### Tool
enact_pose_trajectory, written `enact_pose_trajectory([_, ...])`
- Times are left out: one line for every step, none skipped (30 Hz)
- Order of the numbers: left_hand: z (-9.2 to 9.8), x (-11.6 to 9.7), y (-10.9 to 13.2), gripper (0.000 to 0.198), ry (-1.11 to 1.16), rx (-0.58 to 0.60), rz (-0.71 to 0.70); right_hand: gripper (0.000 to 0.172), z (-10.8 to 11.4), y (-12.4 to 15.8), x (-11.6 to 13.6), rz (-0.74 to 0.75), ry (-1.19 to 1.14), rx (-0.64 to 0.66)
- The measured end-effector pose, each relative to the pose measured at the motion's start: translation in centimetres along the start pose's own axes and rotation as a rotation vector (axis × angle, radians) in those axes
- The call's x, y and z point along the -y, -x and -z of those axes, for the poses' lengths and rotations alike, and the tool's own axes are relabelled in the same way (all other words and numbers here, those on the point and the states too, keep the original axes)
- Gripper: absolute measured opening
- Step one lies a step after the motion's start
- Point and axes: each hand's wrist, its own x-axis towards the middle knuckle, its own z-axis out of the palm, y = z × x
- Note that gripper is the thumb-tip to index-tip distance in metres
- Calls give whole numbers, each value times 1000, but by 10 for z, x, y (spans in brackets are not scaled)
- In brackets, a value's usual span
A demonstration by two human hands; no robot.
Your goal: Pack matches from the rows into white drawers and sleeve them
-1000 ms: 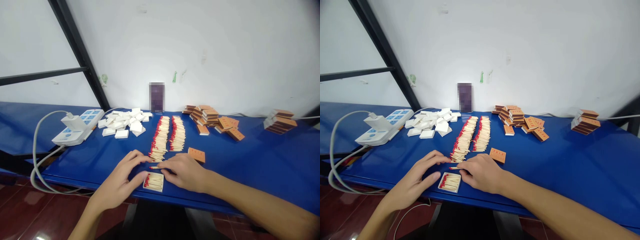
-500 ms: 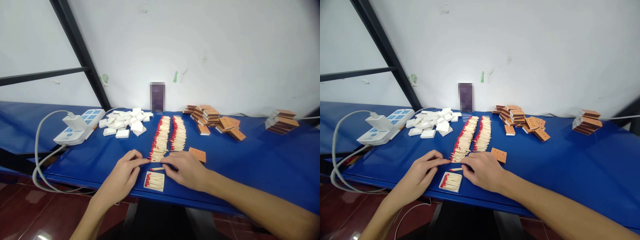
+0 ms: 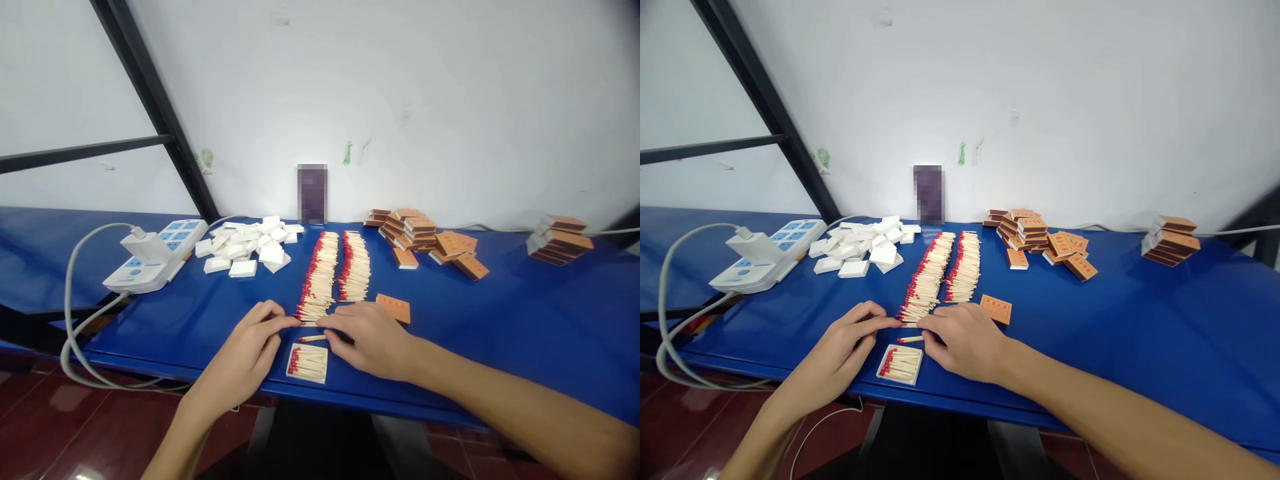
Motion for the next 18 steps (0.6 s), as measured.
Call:
enact_pose_trajectory([0,0,0,44,0,0,1,25,0,0,0,2,3,7])
enact_pose_trajectory([0,-1,0,43,1,-3,2,25,0,0,0,6,7,13])
enact_pose_trajectory([1,-1,0,43,1,-8,1,26,0,1,0,12,11,17])
enact_pose_trajectory([1,-1,0,43,1,-11,0,26,0,1,0,18,14,17])
enact_pose_trajectory([1,-1,0,42,0,-17,-2,27,0,1,0,21,17,13])
enact_pose_trajectory([1,-1,0,42,0,-20,-4,27,0,2,0,20,20,9])
enact_pose_trajectory([1,-1,0,42,1,-21,-6,27,0,2,0,18,20,8])
enact_pose_trajectory([1,-1,1,42,2,-21,-7,26,-1,2,0,16,18,10])
enact_pose_trajectory([1,0,1,42,4,-20,-8,26,0,2,0,12,16,10])
enact_pose_trajectory([1,0,1,42,7,-18,-10,26,0,2,0,9,14,12])
enact_pose_trajectory([2,0,1,42,9,-16,-11,26,0,2,1,7,11,13])
enact_pose_trajectory([2,-1,0,42,11,-15,-11,27,0,2,1,5,8,14])
enact_pose_trajectory([2,-1,0,42,13,-14,-10,27,1,2,1,4,6,14])
enact_pose_trajectory([2,-1,0,42,14,-14,-9,27,1,1,1,3,5,14])
enact_pose_trajectory([2,-1,0,42,14,-13,-9,27,2,1,1,5,4,16])
enact_pose_trajectory([2,-2,0,42,14,-13,-9,27,2,1,1,8,2,16])
enact_pose_trajectory([2,-2,0,42,14,-14,-10,26,2,1,1,11,0,16])
enact_pose_trajectory([2,-2,0,42,12,-15,-11,26,2,1,1,14,-2,17])
